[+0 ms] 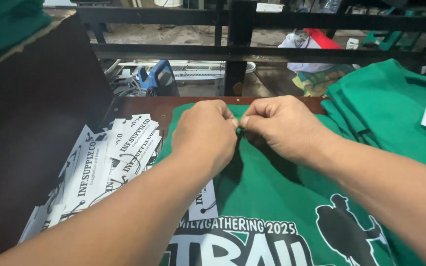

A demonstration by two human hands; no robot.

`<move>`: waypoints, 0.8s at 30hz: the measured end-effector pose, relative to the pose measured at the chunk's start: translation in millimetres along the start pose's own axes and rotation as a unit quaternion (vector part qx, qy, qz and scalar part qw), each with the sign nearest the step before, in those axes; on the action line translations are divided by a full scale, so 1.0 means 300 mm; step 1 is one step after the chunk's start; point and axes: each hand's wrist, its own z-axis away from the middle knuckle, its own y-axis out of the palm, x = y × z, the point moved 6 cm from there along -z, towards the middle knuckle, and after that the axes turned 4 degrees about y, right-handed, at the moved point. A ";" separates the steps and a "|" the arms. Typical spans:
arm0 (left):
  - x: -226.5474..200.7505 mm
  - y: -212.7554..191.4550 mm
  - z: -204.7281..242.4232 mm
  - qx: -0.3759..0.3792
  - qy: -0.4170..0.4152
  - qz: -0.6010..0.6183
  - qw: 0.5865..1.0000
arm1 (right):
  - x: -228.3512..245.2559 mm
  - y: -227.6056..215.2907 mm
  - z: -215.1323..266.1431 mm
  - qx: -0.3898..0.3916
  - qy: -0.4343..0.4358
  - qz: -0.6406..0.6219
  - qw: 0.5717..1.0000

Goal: Attaching brand tags to green t-shirts using a tagging gun on a production floor

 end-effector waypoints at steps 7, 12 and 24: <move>-0.063 -0.007 0.020 0.037 0.072 0.032 0.996 | -0.046 -0.002 0.013 0.070 0.123 -0.056 0.988; -0.082 0.005 -0.042 0.045 0.108 0.067 0.991 | -0.074 -0.038 0.021 0.122 0.191 -0.162 0.960; -0.072 0.030 -0.108 0.066 0.120 0.015 0.990 | -0.119 -0.040 -0.088 0.170 0.159 -0.151 0.961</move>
